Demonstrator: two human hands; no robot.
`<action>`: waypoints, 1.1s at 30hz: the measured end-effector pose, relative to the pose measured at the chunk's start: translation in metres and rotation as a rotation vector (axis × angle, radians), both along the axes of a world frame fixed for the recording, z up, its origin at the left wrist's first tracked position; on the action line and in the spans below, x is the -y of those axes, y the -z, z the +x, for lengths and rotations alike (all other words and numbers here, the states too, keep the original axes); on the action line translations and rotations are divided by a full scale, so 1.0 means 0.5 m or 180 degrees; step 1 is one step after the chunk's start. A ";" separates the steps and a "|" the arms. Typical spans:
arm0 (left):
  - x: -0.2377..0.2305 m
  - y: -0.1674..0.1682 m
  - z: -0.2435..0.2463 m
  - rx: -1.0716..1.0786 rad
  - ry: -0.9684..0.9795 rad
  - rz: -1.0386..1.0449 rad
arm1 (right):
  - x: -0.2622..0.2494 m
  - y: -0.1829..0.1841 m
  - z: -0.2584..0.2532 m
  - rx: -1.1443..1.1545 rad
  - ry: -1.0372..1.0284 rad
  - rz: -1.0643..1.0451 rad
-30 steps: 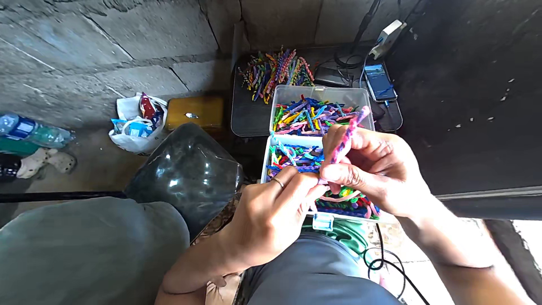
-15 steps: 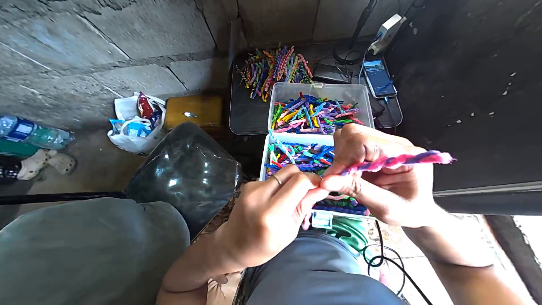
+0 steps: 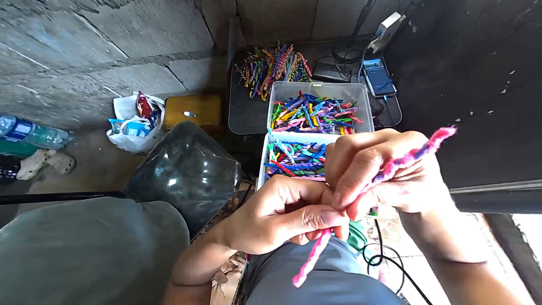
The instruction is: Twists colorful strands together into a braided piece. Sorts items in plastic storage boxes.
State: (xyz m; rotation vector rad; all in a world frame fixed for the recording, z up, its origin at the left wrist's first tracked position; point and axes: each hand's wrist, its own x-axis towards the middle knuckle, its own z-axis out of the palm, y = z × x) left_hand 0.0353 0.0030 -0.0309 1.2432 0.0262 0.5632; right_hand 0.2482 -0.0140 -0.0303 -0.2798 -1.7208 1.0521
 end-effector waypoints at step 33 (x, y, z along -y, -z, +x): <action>0.018 0.017 0.007 -0.1021 -0.2776 0.3263 | 0.002 0.024 -0.018 0.0303 0.1320 0.0437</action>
